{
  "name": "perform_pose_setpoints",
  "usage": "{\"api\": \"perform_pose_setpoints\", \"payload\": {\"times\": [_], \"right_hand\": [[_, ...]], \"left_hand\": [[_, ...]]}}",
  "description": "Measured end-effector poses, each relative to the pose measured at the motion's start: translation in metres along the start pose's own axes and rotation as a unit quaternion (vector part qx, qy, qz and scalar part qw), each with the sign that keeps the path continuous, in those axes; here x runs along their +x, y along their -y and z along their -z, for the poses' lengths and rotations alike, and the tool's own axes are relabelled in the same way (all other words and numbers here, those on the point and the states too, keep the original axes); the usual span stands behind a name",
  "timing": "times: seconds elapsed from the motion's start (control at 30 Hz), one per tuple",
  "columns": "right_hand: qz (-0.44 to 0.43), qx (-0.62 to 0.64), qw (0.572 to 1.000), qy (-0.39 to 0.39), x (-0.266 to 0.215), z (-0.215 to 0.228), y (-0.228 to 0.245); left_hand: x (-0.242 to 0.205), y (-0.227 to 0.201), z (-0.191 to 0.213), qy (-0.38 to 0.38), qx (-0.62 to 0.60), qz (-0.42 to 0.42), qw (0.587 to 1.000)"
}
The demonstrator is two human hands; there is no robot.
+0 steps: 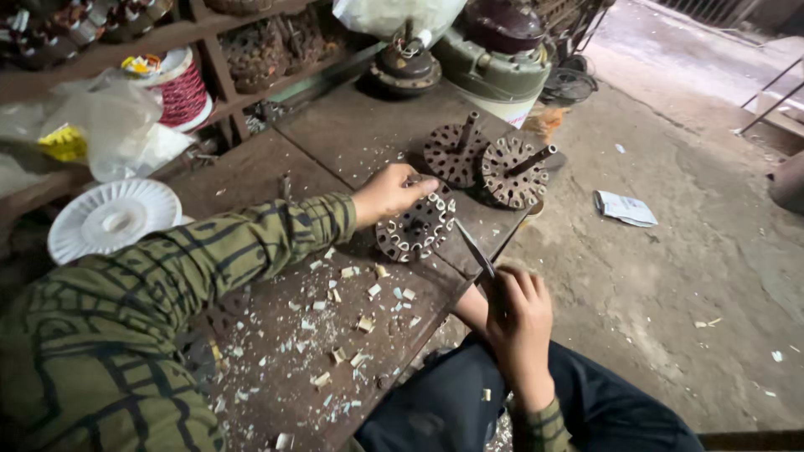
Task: The person uses pliers to remove small white insulating pieces from the slots of a circular metal stator core. They work methodically around the component, placing the removed pieces on the table.
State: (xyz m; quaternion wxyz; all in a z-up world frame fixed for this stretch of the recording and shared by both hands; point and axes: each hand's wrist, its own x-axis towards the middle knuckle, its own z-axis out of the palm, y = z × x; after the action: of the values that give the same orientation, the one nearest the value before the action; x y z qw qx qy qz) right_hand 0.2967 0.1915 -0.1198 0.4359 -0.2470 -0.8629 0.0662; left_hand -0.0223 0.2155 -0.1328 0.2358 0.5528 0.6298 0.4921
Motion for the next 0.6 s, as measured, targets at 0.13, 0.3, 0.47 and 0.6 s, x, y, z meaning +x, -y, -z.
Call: {"api": "perform_pose_setpoints", "payload": {"times": [0.13,0.3,0.47,0.6], "right_hand": [[0.058,-0.103,0.993,0.001,0.035,0.000,0.006],[0.070,-0.119,0.990,0.008,0.047,-0.009,0.013],[0.058,-0.135,0.989,0.034,0.049,-0.006,0.014],[0.089,-0.143,0.985,0.024,0.056,-0.004,0.018]], "left_hand": [[0.004,0.007,-0.008,-0.021,0.031,-0.035,0.999],[0.000,-0.001,-0.005,0.012,-0.043,-0.005,0.999],[-0.005,-0.004,-0.010,-0.032,0.005,-0.003,0.999],[-0.005,-0.007,-0.011,-0.018,-0.146,-0.012,0.989]]}}
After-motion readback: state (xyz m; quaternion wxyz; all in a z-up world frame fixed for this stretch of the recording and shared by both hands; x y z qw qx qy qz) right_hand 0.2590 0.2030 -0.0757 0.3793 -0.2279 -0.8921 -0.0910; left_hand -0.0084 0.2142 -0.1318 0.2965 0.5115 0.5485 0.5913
